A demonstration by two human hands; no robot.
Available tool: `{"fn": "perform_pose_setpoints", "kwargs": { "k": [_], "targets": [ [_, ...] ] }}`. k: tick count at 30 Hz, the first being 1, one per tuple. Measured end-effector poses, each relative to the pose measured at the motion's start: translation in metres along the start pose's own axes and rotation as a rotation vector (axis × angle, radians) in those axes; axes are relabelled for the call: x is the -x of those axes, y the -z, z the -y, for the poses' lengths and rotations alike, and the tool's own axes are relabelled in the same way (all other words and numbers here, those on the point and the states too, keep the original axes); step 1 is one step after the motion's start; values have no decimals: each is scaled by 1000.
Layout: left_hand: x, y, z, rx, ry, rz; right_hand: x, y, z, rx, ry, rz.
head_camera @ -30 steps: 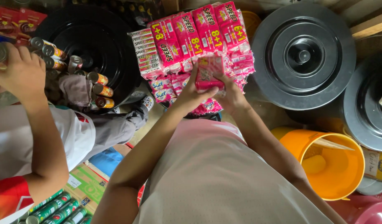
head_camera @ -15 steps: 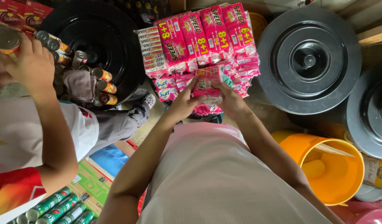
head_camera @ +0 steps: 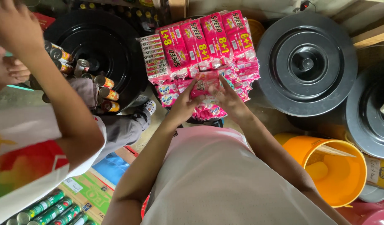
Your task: Wiping down detergent packets and stocking them onto a shelf in a store.
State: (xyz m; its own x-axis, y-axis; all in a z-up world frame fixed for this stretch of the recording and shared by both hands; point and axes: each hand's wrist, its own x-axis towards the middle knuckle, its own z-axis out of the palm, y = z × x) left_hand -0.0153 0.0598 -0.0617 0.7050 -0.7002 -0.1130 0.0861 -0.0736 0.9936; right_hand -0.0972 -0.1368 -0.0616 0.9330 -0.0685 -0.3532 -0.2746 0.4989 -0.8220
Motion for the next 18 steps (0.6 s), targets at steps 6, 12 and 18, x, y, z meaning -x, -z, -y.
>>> {"fn": "perform_pose_setpoints", "kwargs": {
  "k": [6, 12, 18],
  "targets": [
    [-1, 4, -48, -21, -28, -17, 22, -28, 62, 296, 77, 102],
    [-7, 5, -96, 200, -216, 64, 38, -31, 109, 319, 270, 169],
    [-32, 11, -119, 376, -333, 92, 50, -52, 163, 439, 380, 201]
  ]
}}
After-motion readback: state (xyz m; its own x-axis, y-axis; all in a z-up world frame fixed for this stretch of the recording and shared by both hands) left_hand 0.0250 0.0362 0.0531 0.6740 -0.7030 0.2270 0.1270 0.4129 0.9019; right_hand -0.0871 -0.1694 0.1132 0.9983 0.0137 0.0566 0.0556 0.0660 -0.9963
